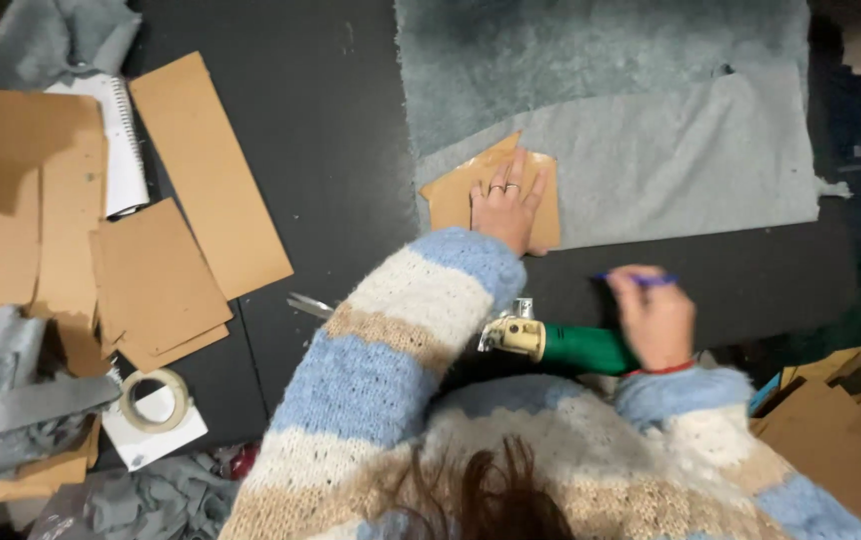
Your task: The user cuts fabric using an electric fabric cutter and scissors while using cardboard patterns and a pen to mark out shapes.
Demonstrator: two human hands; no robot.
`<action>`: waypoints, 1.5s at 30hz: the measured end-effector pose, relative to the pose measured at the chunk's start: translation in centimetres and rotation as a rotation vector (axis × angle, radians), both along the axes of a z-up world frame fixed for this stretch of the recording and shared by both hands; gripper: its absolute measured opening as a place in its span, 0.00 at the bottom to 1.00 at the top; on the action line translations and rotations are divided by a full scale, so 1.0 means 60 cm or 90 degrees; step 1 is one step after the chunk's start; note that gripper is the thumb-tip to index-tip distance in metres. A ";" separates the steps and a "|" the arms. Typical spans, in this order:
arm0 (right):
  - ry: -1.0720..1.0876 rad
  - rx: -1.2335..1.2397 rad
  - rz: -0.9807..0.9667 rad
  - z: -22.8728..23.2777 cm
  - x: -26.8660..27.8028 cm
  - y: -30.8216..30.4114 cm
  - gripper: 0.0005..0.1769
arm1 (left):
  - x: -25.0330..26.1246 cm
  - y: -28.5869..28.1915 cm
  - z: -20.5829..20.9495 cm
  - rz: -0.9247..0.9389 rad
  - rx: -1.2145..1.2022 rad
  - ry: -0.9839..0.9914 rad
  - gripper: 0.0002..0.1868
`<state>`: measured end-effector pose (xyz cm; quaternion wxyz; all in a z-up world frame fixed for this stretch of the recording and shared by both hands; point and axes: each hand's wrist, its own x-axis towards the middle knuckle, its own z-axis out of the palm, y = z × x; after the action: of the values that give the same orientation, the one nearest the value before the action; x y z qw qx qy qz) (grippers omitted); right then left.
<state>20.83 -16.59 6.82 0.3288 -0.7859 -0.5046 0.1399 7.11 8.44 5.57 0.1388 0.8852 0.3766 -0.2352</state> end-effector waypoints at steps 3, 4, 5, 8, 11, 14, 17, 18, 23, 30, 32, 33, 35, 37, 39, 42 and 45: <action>-0.184 -0.114 -0.137 -0.036 0.076 -0.042 0.22 | -0.029 -0.005 -0.045 -0.082 0.056 -0.035 0.74; -0.180 -0.278 -0.158 -0.047 0.099 -0.048 0.28 | -0.034 -0.004 -0.077 -0.079 0.090 -0.109 0.70; -0.174 -0.443 -0.179 -0.059 0.121 -0.056 0.34 | -0.041 -0.006 -0.110 -0.075 0.121 -0.184 0.67; -0.134 -0.359 -0.208 -0.063 0.118 -0.079 0.35 | -0.069 -0.006 -0.096 0.024 -0.042 -0.341 0.38; 0.052 -0.290 -0.113 0.041 0.023 -0.055 0.31 | -0.133 -0.020 0.104 0.220 -0.420 -1.128 0.26; -0.090 -0.183 0.256 -0.006 -0.045 -0.056 0.42 | -0.284 0.005 0.038 0.595 0.232 -1.099 0.13; -0.220 -0.294 0.297 -0.058 -0.076 -0.070 0.53 | -0.476 0.073 -0.069 0.964 0.358 -1.125 0.20; -0.220 -0.294 0.301 -0.063 -0.074 -0.070 0.53 | -0.503 0.069 -0.039 0.967 0.363 -1.124 0.20; -0.042 -0.129 0.164 -0.030 -0.057 -0.076 0.45 | -0.652 0.046 -0.032 1.178 0.433 -0.863 0.52; 0.515 -0.287 -0.125 0.059 -0.067 -0.067 0.26 | -0.280 -0.078 -0.014 0.409 0.316 -0.757 0.20; 0.435 -0.367 -0.178 0.045 -0.057 -0.060 0.33 | -0.186 -0.103 -0.070 0.099 0.180 -0.599 0.17; 0.433 -0.373 -0.180 0.037 -0.053 -0.051 0.33 | -0.158 -0.099 -0.072 0.103 0.174 -0.599 0.17; 0.244 -0.486 -0.166 0.017 -0.045 -0.037 0.46 | -0.100 -0.095 -0.079 0.113 0.181 -0.523 0.22; 0.266 -0.474 -0.180 0.037 -0.082 -0.009 0.47 | -0.078 -0.084 -0.079 0.107 0.207 -0.400 0.33; 0.282 -0.454 -0.202 0.048 -0.095 0.009 0.48 | -0.067 -0.080 -0.071 0.091 0.233 -0.287 0.46; 0.327 -0.440 -0.220 0.056 -0.089 0.029 0.42 | -0.073 -0.075 -0.058 0.074 0.207 -0.222 0.48; 0.350 -0.432 -0.217 0.077 -0.098 0.039 0.38 | -0.069 -0.084 -0.066 0.098 0.219 -0.262 0.56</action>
<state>14.97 -14.24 11.44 0.1933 -0.8544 -0.1884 0.4440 2.96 3.39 1.61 0.0777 0.8935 0.4413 0.0285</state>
